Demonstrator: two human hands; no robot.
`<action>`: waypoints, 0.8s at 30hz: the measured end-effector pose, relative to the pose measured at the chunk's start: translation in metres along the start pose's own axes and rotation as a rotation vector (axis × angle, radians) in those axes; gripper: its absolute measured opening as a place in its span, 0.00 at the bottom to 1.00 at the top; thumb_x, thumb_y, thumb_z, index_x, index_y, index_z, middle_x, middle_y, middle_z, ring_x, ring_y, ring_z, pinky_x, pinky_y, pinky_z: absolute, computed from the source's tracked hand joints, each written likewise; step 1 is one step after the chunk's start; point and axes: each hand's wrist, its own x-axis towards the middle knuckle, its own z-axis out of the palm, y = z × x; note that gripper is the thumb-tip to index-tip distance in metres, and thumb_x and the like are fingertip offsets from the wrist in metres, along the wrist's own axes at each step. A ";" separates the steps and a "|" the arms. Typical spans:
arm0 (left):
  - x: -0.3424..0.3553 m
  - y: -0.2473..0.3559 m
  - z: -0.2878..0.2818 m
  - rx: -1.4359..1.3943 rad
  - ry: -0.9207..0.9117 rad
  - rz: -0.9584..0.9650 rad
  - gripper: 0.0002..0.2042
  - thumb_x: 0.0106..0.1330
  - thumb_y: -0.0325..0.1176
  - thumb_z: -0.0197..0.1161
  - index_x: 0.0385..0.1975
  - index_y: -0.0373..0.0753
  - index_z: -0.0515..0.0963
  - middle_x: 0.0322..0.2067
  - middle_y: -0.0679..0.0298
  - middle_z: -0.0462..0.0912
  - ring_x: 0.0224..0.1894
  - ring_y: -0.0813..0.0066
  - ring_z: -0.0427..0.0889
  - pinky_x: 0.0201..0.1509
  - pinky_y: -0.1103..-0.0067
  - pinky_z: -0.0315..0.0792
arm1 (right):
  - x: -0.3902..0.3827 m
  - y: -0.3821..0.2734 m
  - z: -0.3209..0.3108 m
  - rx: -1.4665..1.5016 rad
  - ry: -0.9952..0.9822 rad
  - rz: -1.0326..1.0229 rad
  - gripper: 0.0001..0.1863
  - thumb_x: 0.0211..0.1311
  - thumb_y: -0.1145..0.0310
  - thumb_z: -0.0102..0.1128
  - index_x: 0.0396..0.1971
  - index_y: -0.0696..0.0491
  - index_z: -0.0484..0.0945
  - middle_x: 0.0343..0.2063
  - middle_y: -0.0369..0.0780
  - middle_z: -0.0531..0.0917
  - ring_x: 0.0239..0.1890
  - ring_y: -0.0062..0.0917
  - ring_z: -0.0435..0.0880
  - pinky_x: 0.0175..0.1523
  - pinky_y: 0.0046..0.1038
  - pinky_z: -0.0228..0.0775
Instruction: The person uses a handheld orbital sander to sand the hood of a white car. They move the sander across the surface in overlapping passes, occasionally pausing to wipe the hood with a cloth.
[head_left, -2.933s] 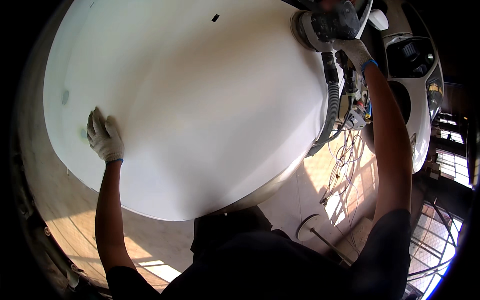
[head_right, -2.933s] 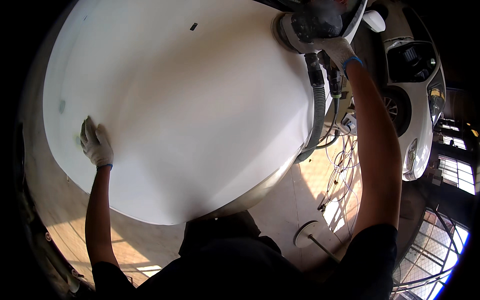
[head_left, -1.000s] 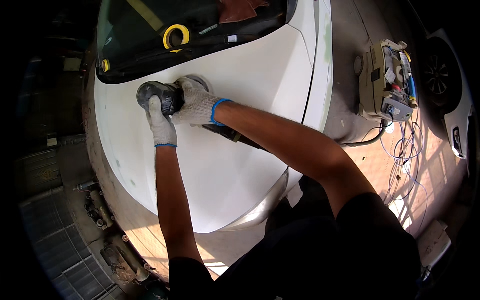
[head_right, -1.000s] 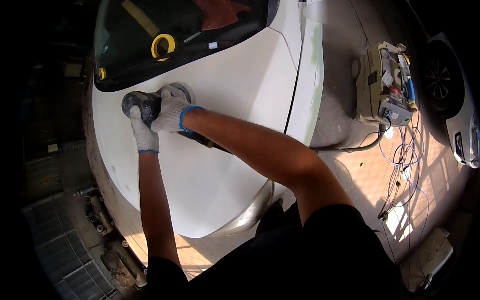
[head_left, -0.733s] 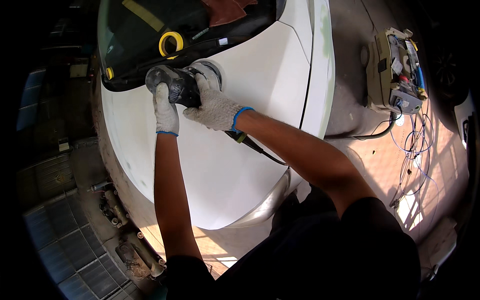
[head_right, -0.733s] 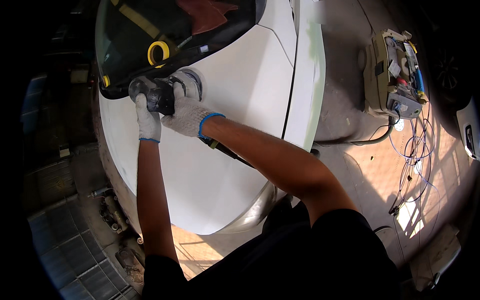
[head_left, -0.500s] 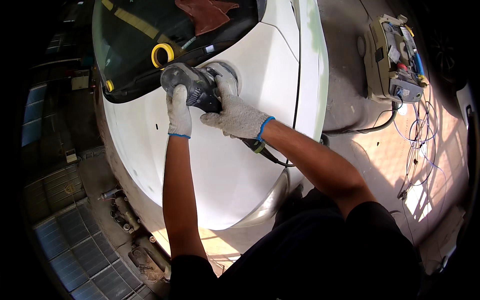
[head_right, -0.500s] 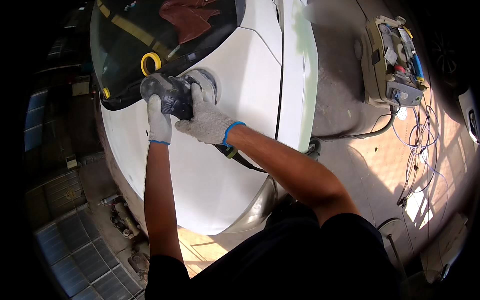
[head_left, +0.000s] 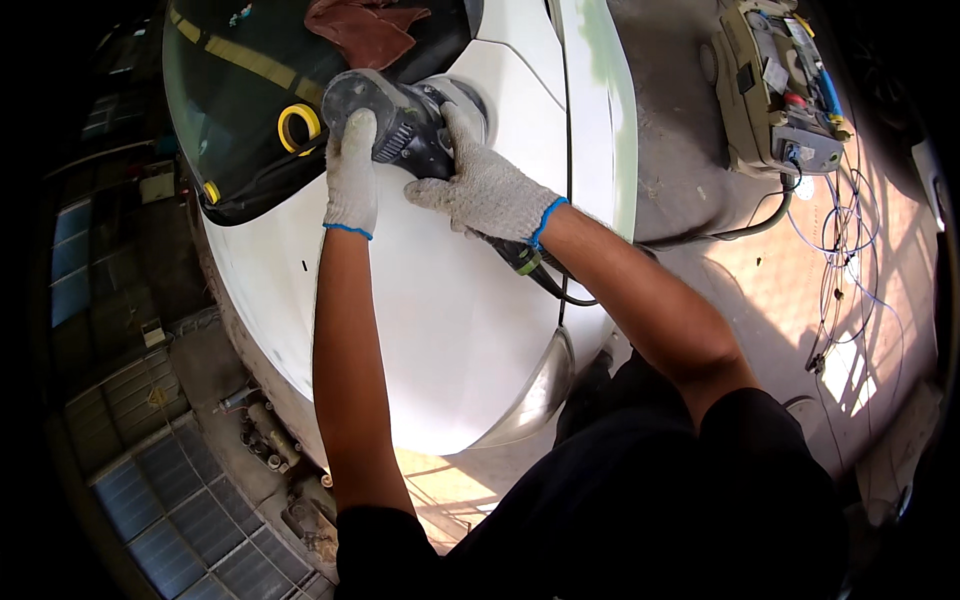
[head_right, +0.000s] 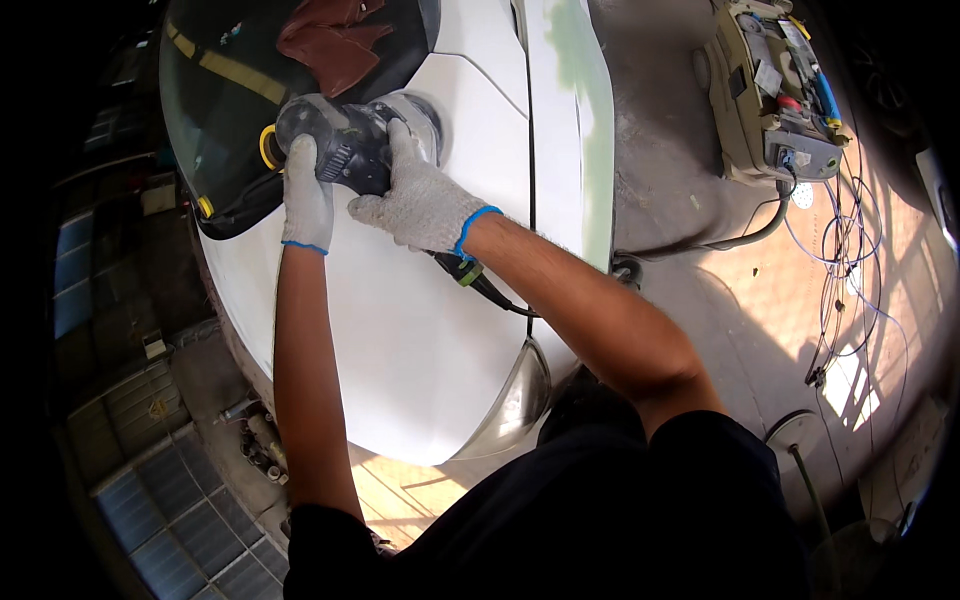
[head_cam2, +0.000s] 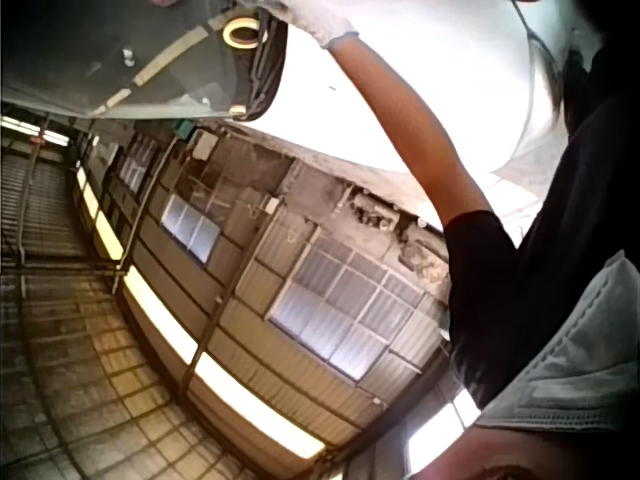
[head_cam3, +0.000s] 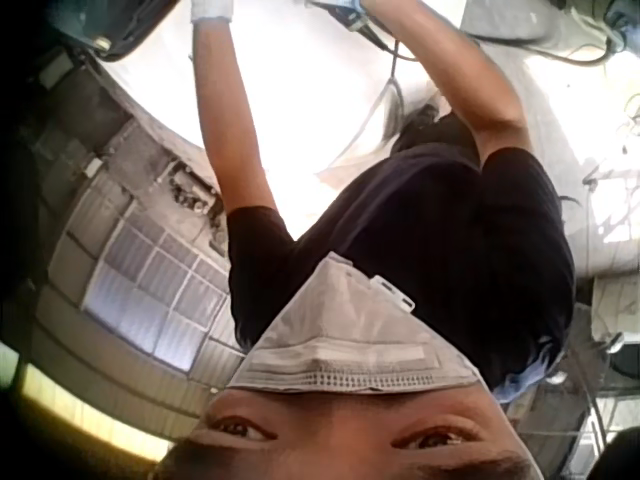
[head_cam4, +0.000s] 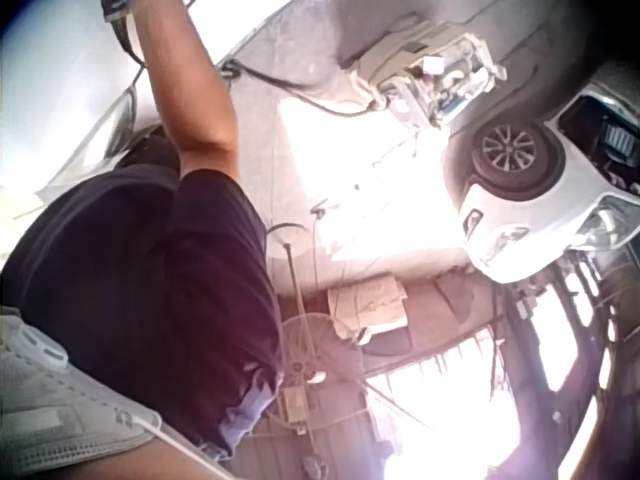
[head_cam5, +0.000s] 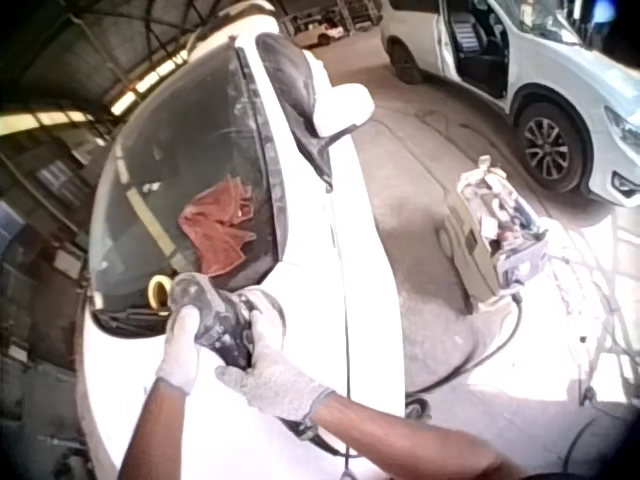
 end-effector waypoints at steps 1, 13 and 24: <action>-0.010 -0.008 -0.010 0.015 0.017 -0.012 0.34 0.73 0.50 0.63 0.72 0.36 0.65 0.66 0.60 0.73 0.67 0.69 0.71 0.73 0.71 0.64 | -0.010 -0.004 -0.003 0.007 -0.059 0.013 0.62 0.65 0.58 0.71 0.78 0.60 0.28 0.38 0.48 0.82 0.23 0.25 0.82 0.26 0.27 0.78; -0.028 -0.023 -0.036 -0.061 -0.081 -0.012 0.45 0.68 0.65 0.61 0.76 0.39 0.59 0.71 0.59 0.67 0.72 0.62 0.67 0.78 0.63 0.59 | -0.008 0.007 0.009 -0.114 -0.129 -0.010 0.61 0.66 0.58 0.65 0.74 0.69 0.24 0.34 0.58 0.84 0.38 0.47 0.88 0.51 0.39 0.79; -0.055 -0.028 0.010 -0.144 -0.199 -0.092 0.43 0.71 0.57 0.60 0.77 0.35 0.55 0.72 0.55 0.66 0.73 0.60 0.66 0.78 0.64 0.61 | -0.051 0.030 -0.009 -0.154 -0.026 -0.038 0.62 0.67 0.61 0.66 0.75 0.63 0.18 0.51 0.63 0.78 0.53 0.52 0.83 0.65 0.38 0.71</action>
